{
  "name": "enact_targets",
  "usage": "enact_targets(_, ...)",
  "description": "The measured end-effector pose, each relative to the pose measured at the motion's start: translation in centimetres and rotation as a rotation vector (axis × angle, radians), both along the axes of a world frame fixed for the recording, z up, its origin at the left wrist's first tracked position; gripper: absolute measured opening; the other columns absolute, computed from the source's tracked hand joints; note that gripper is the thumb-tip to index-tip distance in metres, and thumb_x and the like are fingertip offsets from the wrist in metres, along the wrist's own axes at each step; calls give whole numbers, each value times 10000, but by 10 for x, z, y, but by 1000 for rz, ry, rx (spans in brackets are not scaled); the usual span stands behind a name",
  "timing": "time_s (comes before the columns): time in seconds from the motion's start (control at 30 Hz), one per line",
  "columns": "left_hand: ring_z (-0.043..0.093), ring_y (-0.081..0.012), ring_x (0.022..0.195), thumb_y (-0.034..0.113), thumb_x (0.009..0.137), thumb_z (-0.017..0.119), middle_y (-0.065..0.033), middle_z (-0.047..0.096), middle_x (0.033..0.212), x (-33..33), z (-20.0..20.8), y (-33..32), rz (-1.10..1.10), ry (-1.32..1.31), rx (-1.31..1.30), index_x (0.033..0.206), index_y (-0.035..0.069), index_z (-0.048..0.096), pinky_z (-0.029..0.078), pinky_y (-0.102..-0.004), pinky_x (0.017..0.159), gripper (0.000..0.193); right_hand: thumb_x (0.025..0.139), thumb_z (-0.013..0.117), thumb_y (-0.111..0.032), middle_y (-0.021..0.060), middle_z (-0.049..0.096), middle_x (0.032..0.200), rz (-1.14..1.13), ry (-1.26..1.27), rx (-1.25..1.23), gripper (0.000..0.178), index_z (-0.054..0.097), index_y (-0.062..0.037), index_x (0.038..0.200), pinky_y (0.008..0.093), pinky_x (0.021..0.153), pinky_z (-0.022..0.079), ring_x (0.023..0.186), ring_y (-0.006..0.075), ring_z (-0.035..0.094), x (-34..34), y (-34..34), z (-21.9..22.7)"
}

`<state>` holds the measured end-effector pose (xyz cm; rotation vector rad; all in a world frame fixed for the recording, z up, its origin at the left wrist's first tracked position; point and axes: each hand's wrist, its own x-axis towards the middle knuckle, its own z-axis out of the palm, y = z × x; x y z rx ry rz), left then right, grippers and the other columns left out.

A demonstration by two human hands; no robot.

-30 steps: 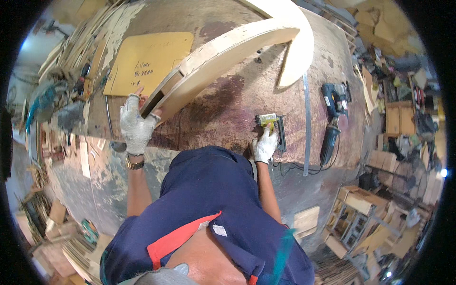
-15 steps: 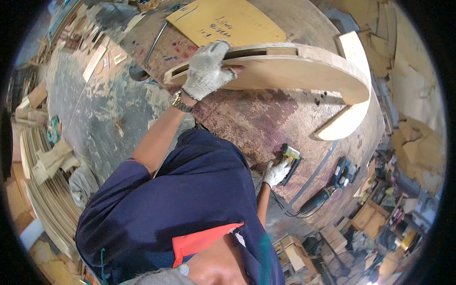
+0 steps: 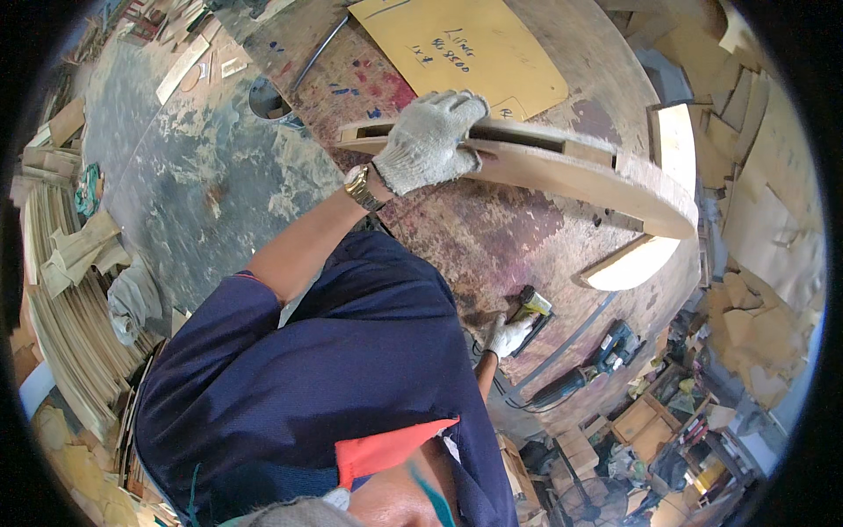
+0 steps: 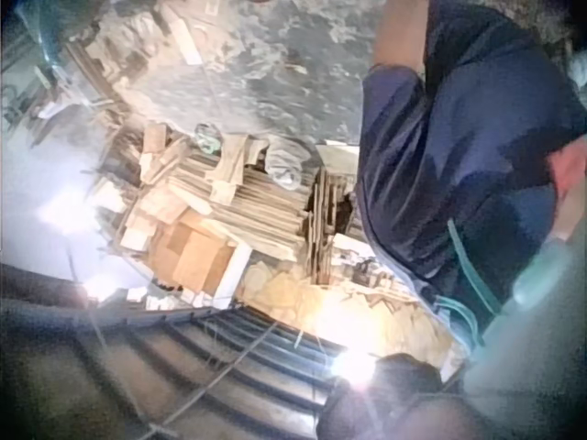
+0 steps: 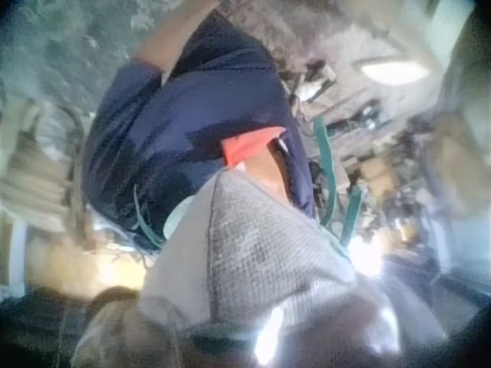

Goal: The person uses a nail gun to fasten small wooden pieces onto a curved wooden frame. They repeatedly pick up pieces, align them, and drive nails before placing the assembled frame on the workbench.

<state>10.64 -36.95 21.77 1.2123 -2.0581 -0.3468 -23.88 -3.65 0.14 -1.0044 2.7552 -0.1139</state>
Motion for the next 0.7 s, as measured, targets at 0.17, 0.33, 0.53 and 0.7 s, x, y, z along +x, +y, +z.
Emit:
enact_targets(0.17,656,-296,1122,339,645,916,-117,688,1139,10,2,2,-58,-72,88,1209,68,639,513,-435,992,684,743,789,-296,291,536,1424,-61,109,-57,1002,337,-13,1592,478,1067,479,1289,439,553,7,2,-2)
enact_targets(0.33,675,-289,1104,383,629,914,-117,708,1147,11,-2,5,-114,-72,51,1171,76,661,506,-412,975,672,750,774,-263,290,547,1403,26,214,-151,998,317,-5,1598,486,1101,442,1301,458,528,19,5,4)
enact_targets(0.53,677,-324,1036,310,634,905,-128,689,1076,25,-8,2,-113,-67,50,1105,57,647,525,-443,904,593,702,795,-249,280,552,1328,-131,124,-157,931,412,-6,1514,504,1045,469,1234,460,544,31,-17,21)
enact_targets(0.7,664,-338,1024,258,570,912,-124,683,1051,30,-4,8,-116,-36,45,1107,61,645,516,-445,887,631,712,802,-251,298,464,1511,-104,49,-157,1054,297,1,1602,471,1154,400,1365,456,476,34,-21,30)
